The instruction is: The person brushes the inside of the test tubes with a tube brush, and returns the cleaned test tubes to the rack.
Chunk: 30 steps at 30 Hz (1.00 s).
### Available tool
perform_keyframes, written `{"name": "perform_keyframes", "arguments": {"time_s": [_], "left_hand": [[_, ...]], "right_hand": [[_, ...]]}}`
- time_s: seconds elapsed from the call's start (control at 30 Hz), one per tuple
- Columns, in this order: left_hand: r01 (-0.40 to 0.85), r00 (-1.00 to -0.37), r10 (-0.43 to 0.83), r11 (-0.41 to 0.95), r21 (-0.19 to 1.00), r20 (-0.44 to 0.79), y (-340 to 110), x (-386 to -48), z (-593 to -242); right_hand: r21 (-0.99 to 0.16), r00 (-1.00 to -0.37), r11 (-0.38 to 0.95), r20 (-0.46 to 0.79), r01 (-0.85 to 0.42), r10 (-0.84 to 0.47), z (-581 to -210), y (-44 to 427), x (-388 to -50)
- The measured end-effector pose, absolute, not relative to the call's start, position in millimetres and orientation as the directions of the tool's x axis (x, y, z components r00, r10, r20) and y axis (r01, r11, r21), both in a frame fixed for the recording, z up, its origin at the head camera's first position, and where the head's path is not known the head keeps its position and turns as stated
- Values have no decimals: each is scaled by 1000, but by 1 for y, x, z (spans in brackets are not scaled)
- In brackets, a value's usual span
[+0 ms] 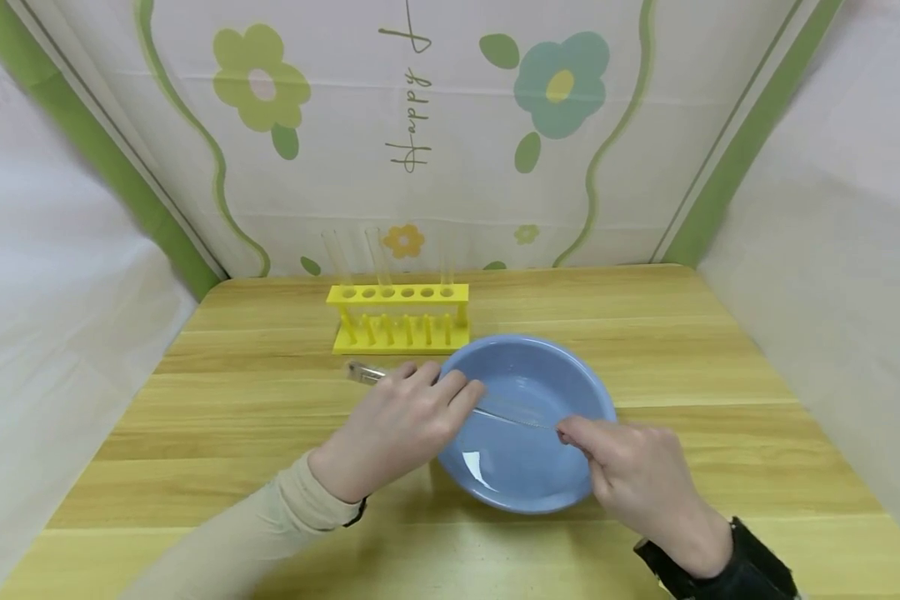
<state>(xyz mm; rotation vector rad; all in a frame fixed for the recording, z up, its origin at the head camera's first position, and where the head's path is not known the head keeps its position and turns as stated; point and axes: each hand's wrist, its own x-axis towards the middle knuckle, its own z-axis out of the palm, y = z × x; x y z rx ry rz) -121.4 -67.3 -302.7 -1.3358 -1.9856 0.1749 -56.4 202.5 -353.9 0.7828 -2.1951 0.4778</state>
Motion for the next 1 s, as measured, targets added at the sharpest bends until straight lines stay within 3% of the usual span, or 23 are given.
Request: {"name": "perform_keyframes", "arguments": {"time_s": [0.27,1.0], "left_hand": [[771,-201,849,445,-456,489,-70,-124,-302],[804,-238,855,439,-400,461,-72,-124,-294]], "right_hand": [[93,-378,757,823,-646,-423,-352,207,-61],[271,-205,731,848,-626,-489,-346,220,-61]]}}
